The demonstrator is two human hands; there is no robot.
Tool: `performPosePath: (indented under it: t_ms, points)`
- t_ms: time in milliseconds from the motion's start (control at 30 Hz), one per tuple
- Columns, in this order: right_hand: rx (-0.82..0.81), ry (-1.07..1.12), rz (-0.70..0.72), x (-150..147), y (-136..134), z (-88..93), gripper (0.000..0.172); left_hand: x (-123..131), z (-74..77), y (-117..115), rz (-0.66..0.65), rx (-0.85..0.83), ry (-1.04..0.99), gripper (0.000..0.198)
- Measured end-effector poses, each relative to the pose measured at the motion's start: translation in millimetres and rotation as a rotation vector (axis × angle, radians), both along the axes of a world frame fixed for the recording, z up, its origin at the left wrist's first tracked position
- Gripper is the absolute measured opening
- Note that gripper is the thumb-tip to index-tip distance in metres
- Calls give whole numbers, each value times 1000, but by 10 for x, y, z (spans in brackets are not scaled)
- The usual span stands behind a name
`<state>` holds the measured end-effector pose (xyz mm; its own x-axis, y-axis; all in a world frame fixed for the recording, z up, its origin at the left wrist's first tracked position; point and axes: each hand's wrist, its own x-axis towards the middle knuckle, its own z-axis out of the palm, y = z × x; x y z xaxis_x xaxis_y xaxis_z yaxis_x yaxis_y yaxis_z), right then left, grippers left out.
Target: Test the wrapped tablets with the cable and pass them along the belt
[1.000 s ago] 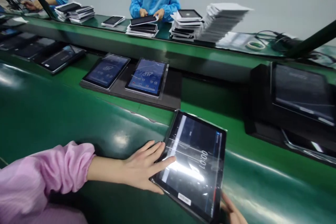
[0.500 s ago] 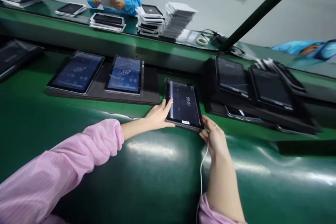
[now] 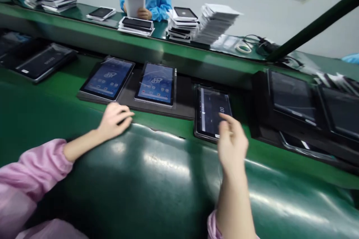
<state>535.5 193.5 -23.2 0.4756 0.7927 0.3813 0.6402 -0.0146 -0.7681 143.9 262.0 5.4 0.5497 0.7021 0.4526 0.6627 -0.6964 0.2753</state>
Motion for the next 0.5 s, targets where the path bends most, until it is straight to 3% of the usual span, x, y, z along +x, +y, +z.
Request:
performPosePath:
  t_ms: [67,133,200,367,500]
  points:
    - [-5,-167,171,-389,247,108,39,-547,164,222,230,173,-17,33]
    - [-4,-305,288,-712,575,171,41,-947,321,496,393,173,22,39]
    - [-26,-390,337,-905,930,186,45,-1182,446,786,471,91,88,45]
    - [-106,-485,287,-894,1618,94,48,-1246,528,1320,509,-125,244,51]
    - [-146,-502,260,-758,1793,51,50,-1184,451,1419,487,-150,247,54]
